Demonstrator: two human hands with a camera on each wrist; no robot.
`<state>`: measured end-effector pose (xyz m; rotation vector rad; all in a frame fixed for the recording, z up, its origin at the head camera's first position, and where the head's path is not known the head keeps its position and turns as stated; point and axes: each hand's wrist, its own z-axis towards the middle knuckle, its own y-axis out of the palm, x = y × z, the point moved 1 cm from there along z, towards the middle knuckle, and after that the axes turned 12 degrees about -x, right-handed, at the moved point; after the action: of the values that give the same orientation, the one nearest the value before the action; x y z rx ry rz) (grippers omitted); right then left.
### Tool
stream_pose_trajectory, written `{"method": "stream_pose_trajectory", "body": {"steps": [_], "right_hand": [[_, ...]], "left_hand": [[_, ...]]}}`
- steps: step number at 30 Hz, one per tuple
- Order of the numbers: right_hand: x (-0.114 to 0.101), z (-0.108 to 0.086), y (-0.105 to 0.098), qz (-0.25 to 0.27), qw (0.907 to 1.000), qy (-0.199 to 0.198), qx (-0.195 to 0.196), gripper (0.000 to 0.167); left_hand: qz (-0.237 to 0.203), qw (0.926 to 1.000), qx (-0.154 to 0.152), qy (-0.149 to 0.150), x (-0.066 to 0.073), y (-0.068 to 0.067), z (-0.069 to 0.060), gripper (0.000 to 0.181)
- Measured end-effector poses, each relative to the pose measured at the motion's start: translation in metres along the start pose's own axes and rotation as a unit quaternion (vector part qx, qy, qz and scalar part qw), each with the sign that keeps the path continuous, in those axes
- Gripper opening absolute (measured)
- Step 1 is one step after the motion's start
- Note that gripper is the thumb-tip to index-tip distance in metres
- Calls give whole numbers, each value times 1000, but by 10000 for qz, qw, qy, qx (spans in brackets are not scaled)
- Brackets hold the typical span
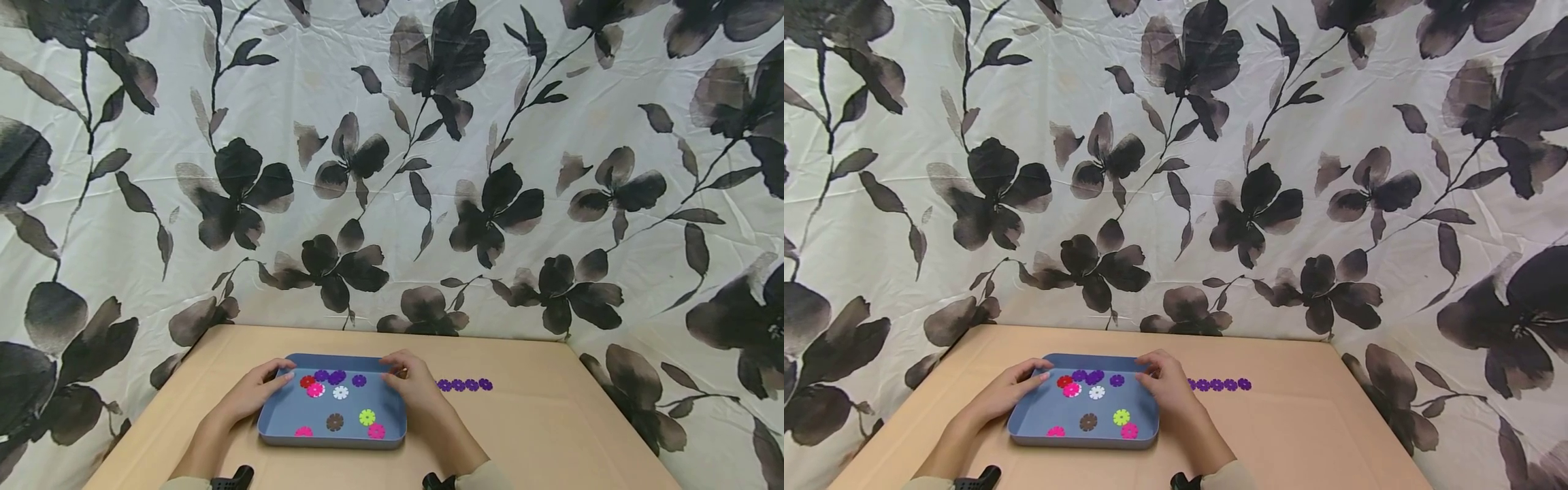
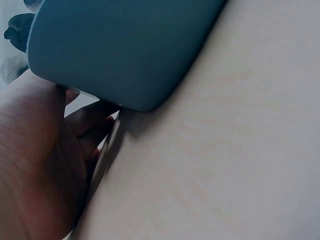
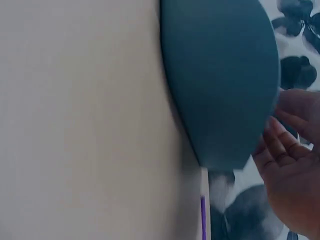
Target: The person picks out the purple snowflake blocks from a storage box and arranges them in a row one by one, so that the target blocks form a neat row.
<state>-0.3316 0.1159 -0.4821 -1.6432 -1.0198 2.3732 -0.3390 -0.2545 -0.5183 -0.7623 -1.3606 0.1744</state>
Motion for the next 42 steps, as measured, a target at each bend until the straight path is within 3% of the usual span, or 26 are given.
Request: {"method": "stream_pose_trajectory", "body": {"steps": [8, 29, 33, 39, 42], "right_hand": [[-4, 14, 19, -503, 9980, -257, -300, 25], [3, 42, 36, -1715, 9808, 327, -864, 27], [5, 42, 37, -2071, 9728, 397, -957, 29], [4, 41, 39, -2754, 9532, 411, -1177, 29], [3, 40, 39, -2872, 9497, 389, -1185, 23]], "left_hand": [[7, 10000, 11, -39, -2, 1, 3, 36], [6, 10000, 28, -2, -2, 2, 5, 40], [9, 10000, 43, -20, -1, 2, 5, 37], [31, 10000, 42, -25, -2, 2, 5, 39], [17, 10000, 53, -21, -2, 2, 5, 39]]}}
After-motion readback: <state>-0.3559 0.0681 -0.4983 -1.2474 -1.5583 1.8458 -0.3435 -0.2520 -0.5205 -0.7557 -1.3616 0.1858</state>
